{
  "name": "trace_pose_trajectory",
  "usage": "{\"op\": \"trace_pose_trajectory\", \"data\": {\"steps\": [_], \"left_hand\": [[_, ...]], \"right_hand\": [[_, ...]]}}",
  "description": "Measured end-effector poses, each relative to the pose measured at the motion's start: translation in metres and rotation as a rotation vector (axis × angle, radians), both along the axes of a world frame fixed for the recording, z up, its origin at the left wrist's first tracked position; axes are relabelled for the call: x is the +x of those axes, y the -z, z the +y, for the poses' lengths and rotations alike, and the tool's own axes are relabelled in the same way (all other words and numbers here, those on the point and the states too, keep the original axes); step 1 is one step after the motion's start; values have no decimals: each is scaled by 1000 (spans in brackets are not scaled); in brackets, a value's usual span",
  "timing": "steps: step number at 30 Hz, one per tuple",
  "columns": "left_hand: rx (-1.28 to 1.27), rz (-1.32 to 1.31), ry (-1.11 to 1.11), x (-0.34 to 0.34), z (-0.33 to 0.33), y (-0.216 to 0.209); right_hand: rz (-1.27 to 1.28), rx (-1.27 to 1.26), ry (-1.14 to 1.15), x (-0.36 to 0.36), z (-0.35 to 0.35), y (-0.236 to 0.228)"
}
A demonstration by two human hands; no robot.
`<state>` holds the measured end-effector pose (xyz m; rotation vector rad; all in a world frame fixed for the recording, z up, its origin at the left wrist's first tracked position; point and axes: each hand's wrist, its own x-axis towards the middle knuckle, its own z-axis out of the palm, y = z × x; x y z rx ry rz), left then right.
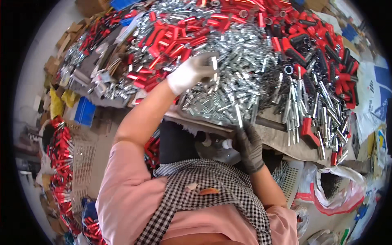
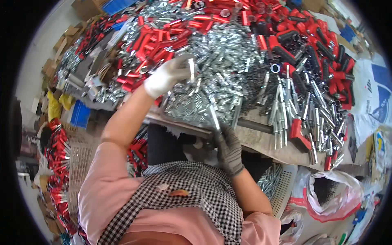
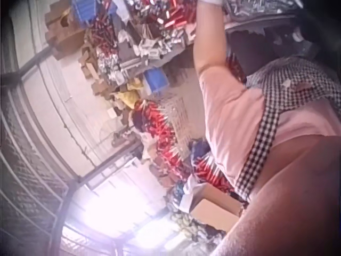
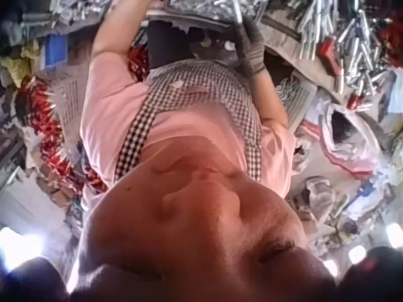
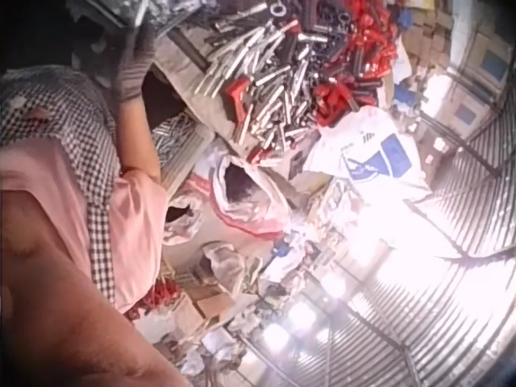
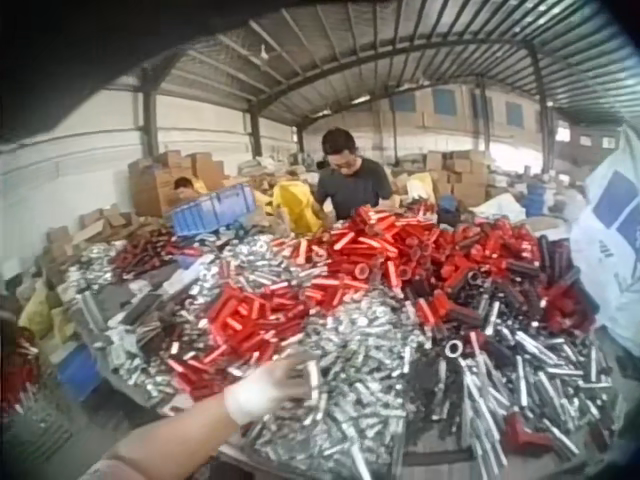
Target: Assembling metal components into red plastic handles using manual pressure and a crimping tool at a factory workstation.
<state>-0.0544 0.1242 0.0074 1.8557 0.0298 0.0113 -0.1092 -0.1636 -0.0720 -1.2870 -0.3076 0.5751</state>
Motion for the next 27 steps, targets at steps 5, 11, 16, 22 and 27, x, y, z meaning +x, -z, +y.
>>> {"op": "trace_pose_trajectory", "data": {"steps": [5,11,16,22,27], "left_hand": [[-403,-306,-143,-37,-21,-1],[151,-427,-216,-122,-56,24],[54,-427,-124,-161,-56,44],[-3,-303,46,-184,-65,52],[4,-257,68,-183,-44,46]], "right_hand": [[-101,73,13,-18,20,7],[-833,-367,62,-13,3,40],[-321,17,-236,-26,12,54],[-119,272,-485,-49,49,25],[-351,-59,-408,-46,41,39]]}}
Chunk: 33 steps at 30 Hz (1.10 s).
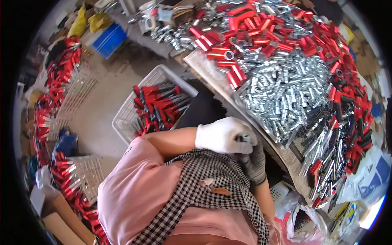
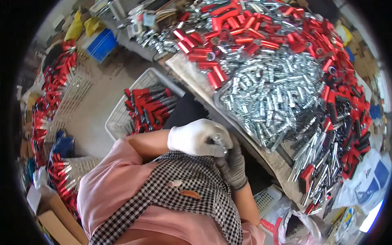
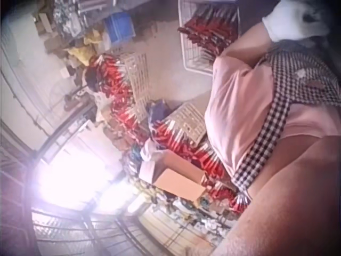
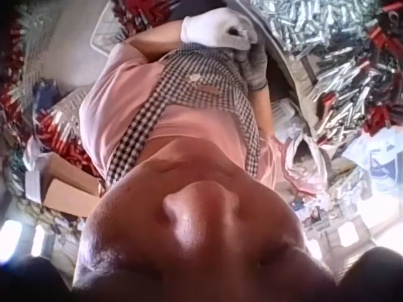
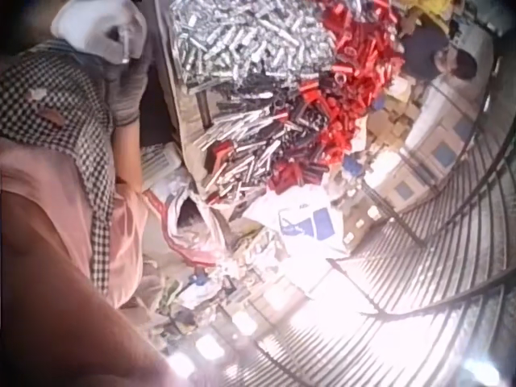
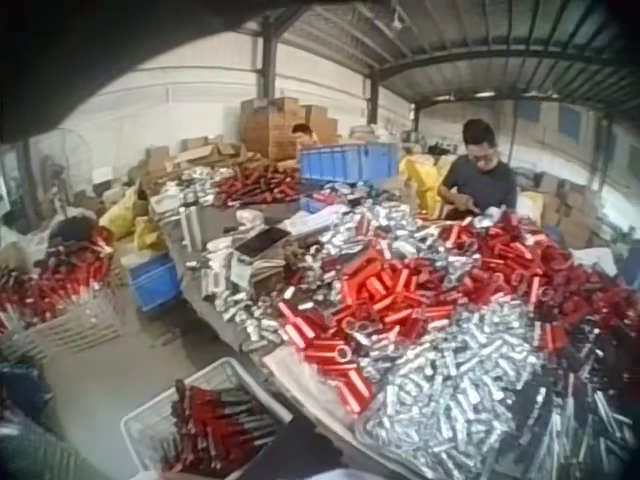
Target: Assembling metal components into red plastic handles using manual pressure and a crimping tool at a factory workstation.
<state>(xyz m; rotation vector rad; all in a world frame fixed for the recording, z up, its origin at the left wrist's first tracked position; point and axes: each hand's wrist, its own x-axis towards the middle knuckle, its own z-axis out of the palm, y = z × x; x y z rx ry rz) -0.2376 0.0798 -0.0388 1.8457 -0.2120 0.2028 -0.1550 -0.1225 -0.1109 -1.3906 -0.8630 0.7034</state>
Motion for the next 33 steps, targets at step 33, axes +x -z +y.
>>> {"op": "trace_pose_trajectory", "data": {"steps": [33], "left_hand": [[757,259,-691,254,50,-48]], "right_hand": [[262,136,501,26,-93,-44]]}}
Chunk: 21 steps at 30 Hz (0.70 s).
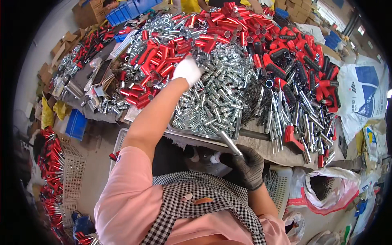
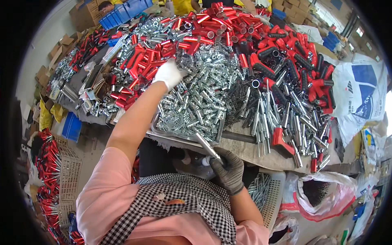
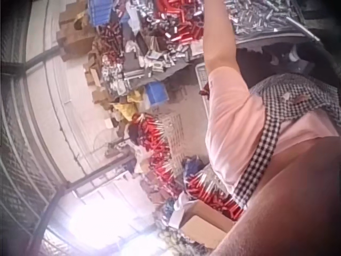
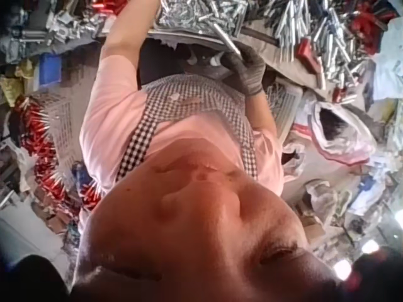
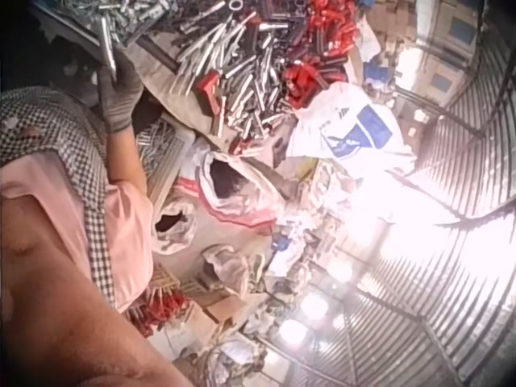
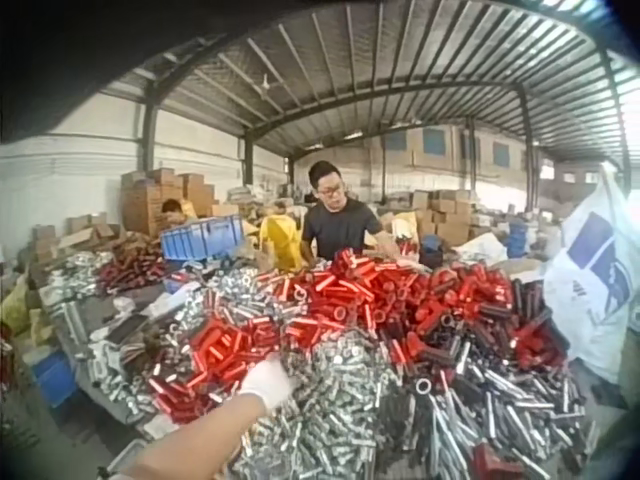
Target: Assembling metal components into red plastic handles using manual pressure and a crimping tool at a factory workstation.
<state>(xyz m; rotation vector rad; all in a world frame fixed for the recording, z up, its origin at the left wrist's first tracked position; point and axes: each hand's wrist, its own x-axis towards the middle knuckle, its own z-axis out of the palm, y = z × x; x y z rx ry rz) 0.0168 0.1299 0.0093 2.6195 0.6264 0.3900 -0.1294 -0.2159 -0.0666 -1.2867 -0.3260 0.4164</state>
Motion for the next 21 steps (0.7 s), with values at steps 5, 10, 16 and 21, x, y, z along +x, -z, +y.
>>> {"op": "trace_pose_trajectory", "data": {"steps": [5,10,16,21], "left_hand": [[155,-286,57,-71,4,-15],[-530,-79,575,-122,-8,-31],[-586,256,1044,-147,-54,-31],[-200,16,1213,-157,-95,4]], "right_hand": [[103,-28,9,8,1,-26],[-124,-206,-13,29,-7,-20],[-600,-402,-137,33,-2,-30],[-530,-258,-120,16,12,-25]]}}
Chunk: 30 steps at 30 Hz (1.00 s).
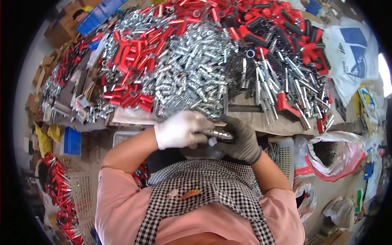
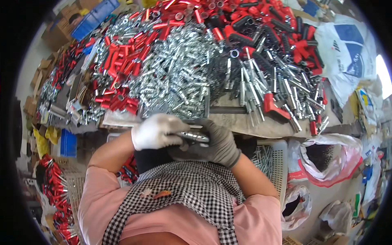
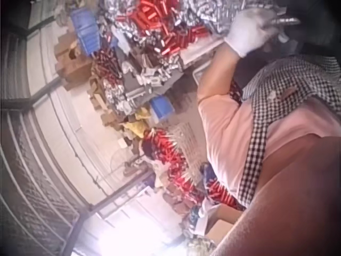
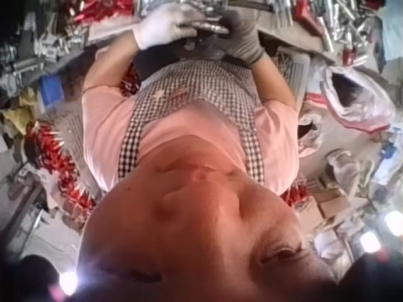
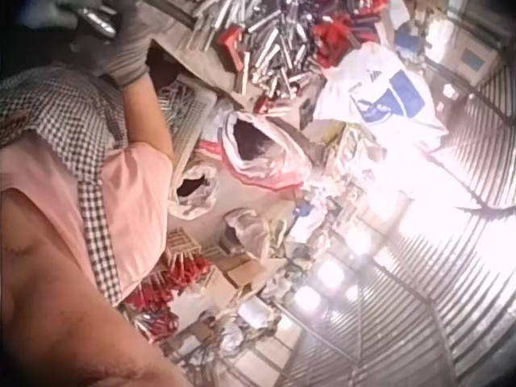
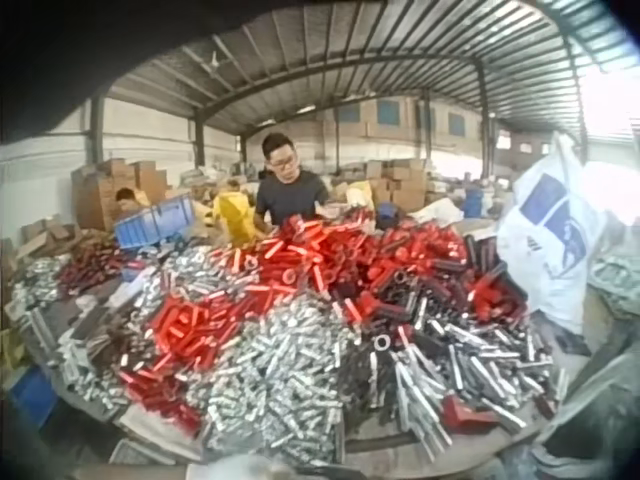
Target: Assembling metal components into red plastic handles using manual pressure and a crimping tool at a factory workstation.
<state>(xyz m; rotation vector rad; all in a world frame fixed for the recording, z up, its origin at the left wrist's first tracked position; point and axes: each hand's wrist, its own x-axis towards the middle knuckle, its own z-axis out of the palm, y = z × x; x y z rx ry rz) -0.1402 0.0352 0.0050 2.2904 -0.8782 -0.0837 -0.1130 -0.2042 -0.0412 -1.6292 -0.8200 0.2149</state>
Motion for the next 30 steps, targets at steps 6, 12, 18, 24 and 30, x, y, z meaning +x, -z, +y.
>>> {"op": "trace_pose_trajectory", "data": {"steps": [6,12,18,24,30], "left_hand": [[196,-110,75,21,-26,-3],[525,-63,111,123,-61,-60],[348,127,-158,229,-225,-38],[194,107,-565,310,-306,57],[-23,358,-407,295,-250,-10]], "right_hand": [[324,84,-65,8,-7,44],[323,153,117,41,-24,64],[44,-70,250,58,-13,76],[-243,-380,264,57,-9,86],[4,-209,229,50,-14,66]]}}
